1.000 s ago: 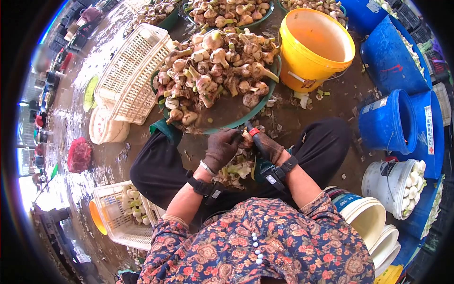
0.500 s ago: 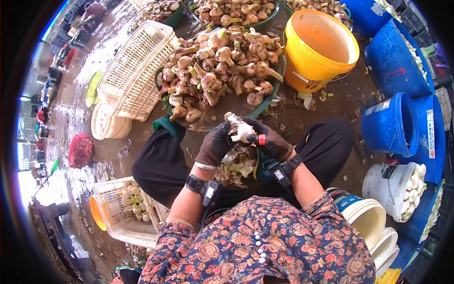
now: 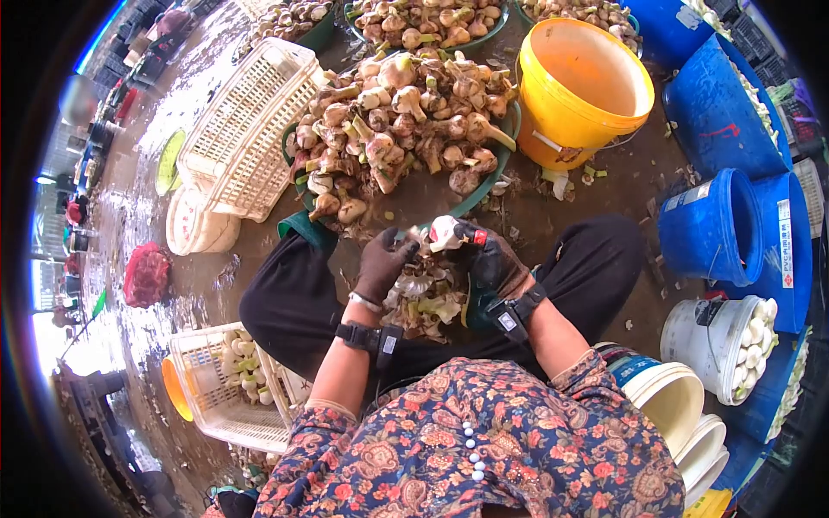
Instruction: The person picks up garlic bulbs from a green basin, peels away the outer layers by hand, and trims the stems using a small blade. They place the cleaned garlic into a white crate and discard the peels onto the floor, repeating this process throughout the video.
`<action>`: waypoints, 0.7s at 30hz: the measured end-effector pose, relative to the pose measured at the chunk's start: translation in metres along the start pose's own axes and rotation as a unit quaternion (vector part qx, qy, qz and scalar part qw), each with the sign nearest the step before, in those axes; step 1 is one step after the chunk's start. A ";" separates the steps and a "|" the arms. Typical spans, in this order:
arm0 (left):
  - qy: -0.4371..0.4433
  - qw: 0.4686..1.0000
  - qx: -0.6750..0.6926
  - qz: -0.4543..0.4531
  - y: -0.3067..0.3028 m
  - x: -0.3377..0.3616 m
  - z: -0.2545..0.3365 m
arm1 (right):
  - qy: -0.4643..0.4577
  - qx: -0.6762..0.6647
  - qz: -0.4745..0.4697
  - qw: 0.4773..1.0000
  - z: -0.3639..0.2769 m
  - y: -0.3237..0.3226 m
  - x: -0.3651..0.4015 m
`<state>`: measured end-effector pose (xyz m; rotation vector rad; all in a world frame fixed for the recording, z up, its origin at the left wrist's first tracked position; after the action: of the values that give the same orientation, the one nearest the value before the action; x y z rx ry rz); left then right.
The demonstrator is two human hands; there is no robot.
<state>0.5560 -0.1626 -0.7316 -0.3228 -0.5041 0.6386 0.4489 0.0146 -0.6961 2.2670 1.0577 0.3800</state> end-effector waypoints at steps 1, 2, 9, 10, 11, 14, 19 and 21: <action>-0.014 0.999 0.030 -0.005 -0.005 0.015 0.028 | 0.012 -0.052 0.025 0.998 0.005 -0.007 -0.003; -0.014 0.999 0.029 -0.007 -0.004 0.020 0.042 | 0.026 -0.105 0.051 0.993 0.010 -0.012 -0.003; 0.029 0.994 -0.077 -0.074 0.015 0.026 0.056 | 0.059 0.033 0.098 0.993 0.010 -0.009 -0.003; -0.034 0.992 0.021 -0.121 0.013 0.026 0.055 | 0.062 0.024 0.091 0.994 0.008 -0.008 -0.001; -0.098 0.974 0.119 -0.165 0.011 0.027 0.053 | 0.063 0.024 0.093 0.993 0.007 -0.007 0.001; -0.186 0.917 0.268 -0.228 0.004 0.033 0.064 | 0.056 -0.022 0.043 0.997 -0.004 0.004 -0.001; -0.125 0.941 0.214 -0.230 -0.003 0.036 0.064 | 0.066 0.127 0.001 0.990 -0.005 0.006 -0.007; -0.060 0.969 0.140 -0.195 0.000 0.039 0.066 | 0.086 0.169 -0.011 0.982 -0.011 0.009 -0.002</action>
<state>0.5474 -0.1295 -0.6637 0.0856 -0.5669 0.3396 0.4479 0.0126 -0.6820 2.5539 1.3197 0.4184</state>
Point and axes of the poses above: each hand's wrist, its own x-axis away from the middle knuckle, its own y-axis out of the palm, z = x × y, the point moved 2 cm from there along -x, towards the middle knuckle, and after that the axes turned 14 degrees about -y, right-handed, at the moved point
